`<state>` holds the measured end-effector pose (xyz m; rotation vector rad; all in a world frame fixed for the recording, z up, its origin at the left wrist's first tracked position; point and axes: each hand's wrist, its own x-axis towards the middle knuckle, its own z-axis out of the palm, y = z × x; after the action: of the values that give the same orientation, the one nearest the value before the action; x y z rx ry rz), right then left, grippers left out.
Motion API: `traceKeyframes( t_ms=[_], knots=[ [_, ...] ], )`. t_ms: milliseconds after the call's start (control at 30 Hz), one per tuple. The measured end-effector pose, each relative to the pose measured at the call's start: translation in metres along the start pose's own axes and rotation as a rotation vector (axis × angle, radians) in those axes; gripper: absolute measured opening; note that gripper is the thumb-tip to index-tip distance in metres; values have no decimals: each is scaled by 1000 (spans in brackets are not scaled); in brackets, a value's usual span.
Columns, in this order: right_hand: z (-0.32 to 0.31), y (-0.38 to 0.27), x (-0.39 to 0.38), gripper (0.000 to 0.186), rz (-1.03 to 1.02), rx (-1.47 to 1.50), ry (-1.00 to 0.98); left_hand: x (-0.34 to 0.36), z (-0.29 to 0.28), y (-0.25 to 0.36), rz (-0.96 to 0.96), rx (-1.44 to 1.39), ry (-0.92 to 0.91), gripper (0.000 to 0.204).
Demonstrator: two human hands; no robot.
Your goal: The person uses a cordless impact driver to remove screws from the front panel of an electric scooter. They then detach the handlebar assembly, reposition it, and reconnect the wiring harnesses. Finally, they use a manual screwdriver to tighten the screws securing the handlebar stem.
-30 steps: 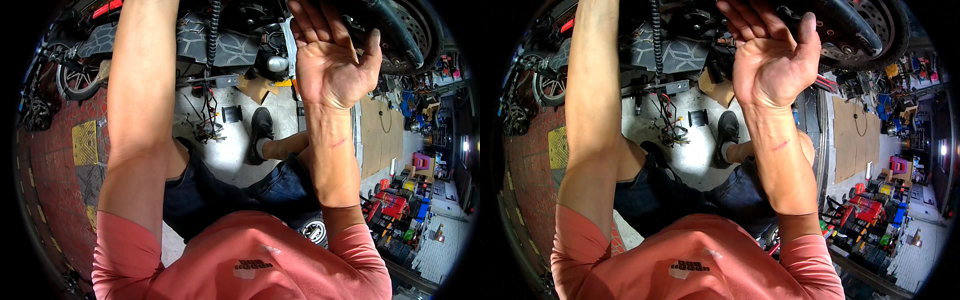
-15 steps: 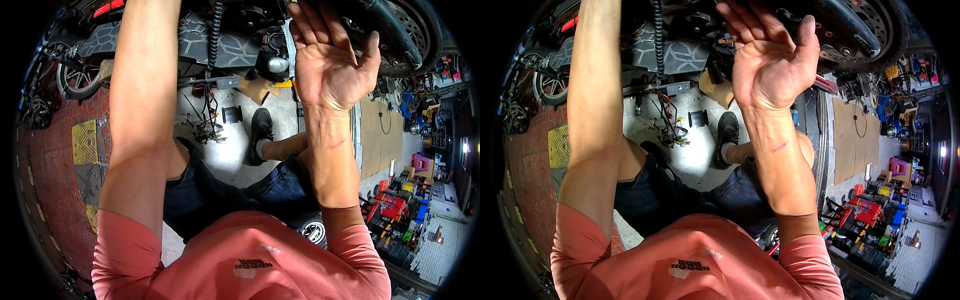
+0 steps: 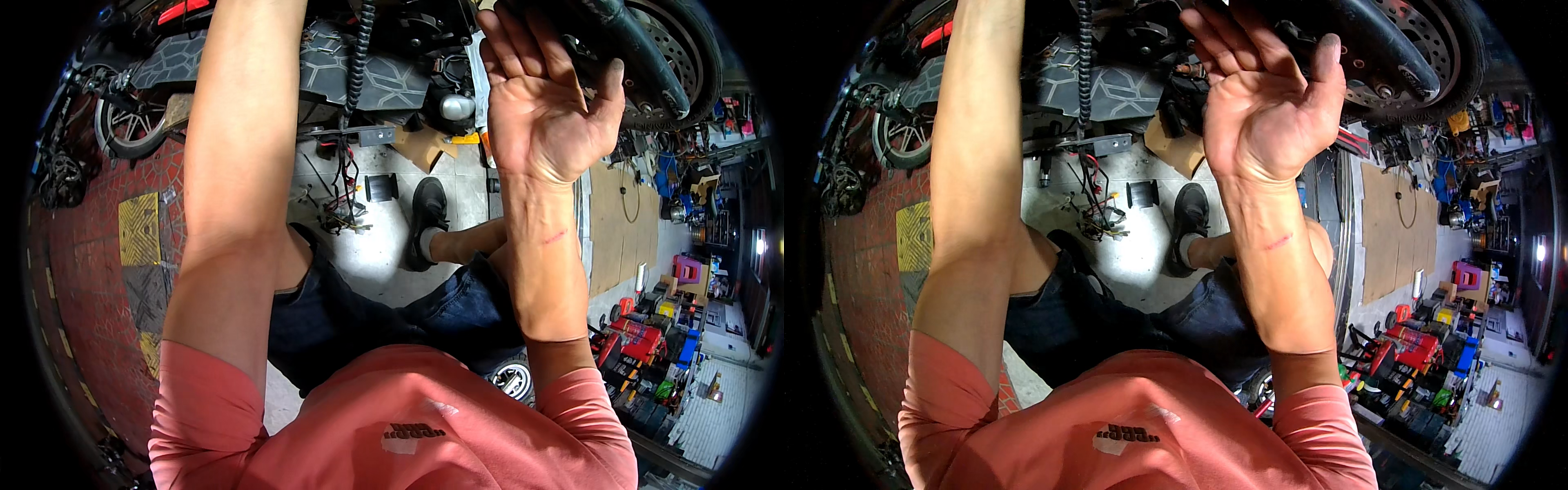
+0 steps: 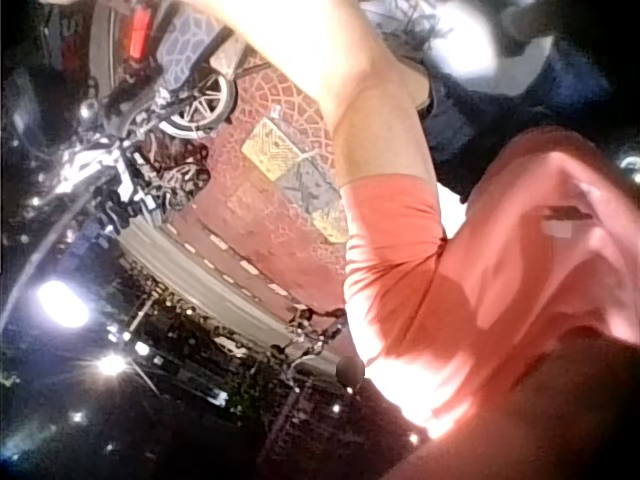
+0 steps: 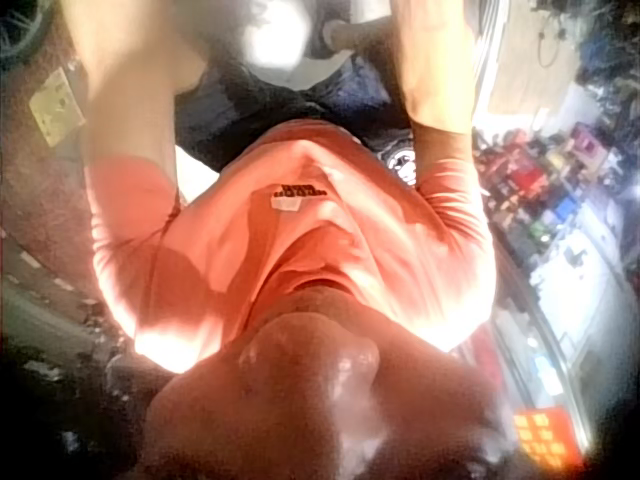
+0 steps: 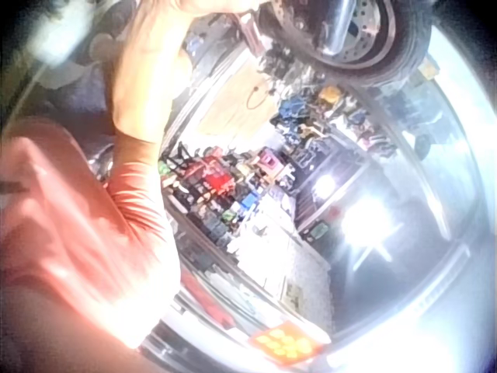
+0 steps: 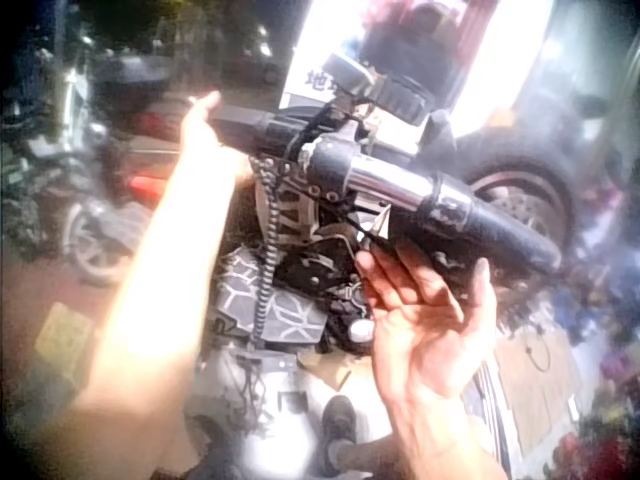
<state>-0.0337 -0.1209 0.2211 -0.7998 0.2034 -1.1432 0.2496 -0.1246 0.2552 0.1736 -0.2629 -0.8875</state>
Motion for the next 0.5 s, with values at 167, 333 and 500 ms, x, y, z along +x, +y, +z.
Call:
traceKeyframes(
  t_ms=[167,333,500],
  knots=[
    [4,1,1,70,-28,30,48,2,8,4,-70,-51,134,83],
    [-2,1,3,66,-41,28,19,-15,24,0,-65,-77,344,80],
    [-5,-2,2,69,16,72,57,-21,11,-9,38,43,109,75]
  ],
)
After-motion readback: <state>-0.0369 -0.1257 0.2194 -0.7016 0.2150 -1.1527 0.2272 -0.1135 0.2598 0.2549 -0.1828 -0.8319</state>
